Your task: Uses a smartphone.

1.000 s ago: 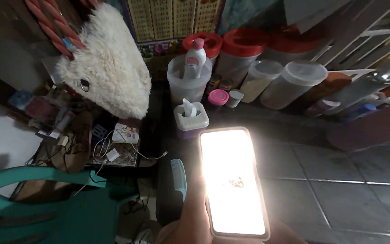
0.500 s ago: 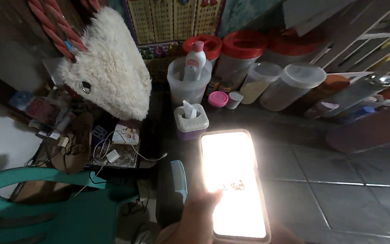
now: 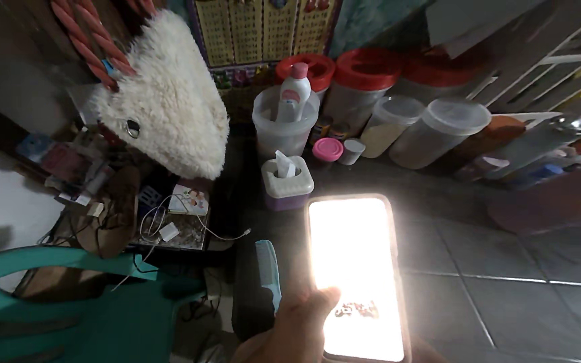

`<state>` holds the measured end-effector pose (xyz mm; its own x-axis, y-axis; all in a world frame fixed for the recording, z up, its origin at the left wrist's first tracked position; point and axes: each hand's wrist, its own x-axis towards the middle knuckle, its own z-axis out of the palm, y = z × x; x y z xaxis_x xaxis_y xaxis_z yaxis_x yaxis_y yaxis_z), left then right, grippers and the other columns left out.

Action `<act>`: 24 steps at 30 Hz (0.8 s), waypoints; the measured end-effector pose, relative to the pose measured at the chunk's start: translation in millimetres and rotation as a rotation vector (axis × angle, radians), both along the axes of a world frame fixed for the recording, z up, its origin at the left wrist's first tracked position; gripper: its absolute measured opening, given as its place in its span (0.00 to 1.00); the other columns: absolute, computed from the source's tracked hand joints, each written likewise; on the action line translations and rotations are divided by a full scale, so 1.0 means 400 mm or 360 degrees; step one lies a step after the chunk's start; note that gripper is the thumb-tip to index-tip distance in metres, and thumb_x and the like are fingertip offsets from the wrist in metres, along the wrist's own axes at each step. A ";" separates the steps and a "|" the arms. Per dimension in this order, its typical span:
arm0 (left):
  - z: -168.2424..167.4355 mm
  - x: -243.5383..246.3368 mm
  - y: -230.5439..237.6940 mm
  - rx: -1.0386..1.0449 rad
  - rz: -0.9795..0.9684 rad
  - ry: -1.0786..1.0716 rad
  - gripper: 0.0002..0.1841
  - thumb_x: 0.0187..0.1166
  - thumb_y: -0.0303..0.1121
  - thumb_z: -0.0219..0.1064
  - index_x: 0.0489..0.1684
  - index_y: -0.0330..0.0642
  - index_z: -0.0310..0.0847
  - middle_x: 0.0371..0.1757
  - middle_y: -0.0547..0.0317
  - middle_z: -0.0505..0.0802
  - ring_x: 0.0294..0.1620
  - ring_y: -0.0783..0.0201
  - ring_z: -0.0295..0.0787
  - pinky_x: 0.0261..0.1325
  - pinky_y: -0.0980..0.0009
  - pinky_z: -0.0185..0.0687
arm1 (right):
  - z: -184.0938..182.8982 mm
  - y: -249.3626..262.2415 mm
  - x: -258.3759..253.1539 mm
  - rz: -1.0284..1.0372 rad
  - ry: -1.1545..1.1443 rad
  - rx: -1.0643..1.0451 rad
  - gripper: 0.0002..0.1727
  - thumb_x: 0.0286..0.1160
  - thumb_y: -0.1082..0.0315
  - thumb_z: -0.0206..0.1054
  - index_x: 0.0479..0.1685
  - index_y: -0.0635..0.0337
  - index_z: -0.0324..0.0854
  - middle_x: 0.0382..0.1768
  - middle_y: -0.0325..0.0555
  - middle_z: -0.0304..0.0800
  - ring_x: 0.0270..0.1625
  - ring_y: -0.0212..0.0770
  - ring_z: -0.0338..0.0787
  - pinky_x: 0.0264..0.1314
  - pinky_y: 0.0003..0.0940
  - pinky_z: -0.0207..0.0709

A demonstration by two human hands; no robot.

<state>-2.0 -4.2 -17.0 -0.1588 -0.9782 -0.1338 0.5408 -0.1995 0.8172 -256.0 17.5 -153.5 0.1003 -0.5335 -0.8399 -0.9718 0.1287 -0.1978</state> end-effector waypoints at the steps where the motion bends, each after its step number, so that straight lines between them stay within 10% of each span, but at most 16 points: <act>1: 0.002 0.000 0.000 -0.0006 -0.0012 0.0026 0.37 0.75 0.21 0.55 0.86 0.24 0.41 0.69 0.54 0.79 0.65 0.77 0.82 0.68 0.76 0.80 | 0.008 -0.004 0.004 0.0011 0.0012 0.0025 0.29 0.86 0.49 0.61 0.72 0.66 0.80 0.67 0.70 0.85 0.73 0.69 0.82 0.73 0.73 0.70; 24: -0.015 0.004 0.000 -0.0095 -0.0056 0.0098 0.41 0.73 0.26 0.58 0.85 0.23 0.37 0.72 0.53 0.76 0.70 0.78 0.78 0.72 0.76 0.77 | -0.035 -0.002 -0.014 0.0102 -0.0083 0.0003 0.28 0.87 0.53 0.61 0.72 0.69 0.78 0.69 0.74 0.82 0.73 0.75 0.80 0.72 0.78 0.67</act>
<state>-0.2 -4.3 -23.2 -0.1991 -0.9779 -0.0645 0.5837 -0.1711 0.7937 -261.7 16.7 -167.6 0.1781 -0.5229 -0.8336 -0.9664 0.0668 -0.2483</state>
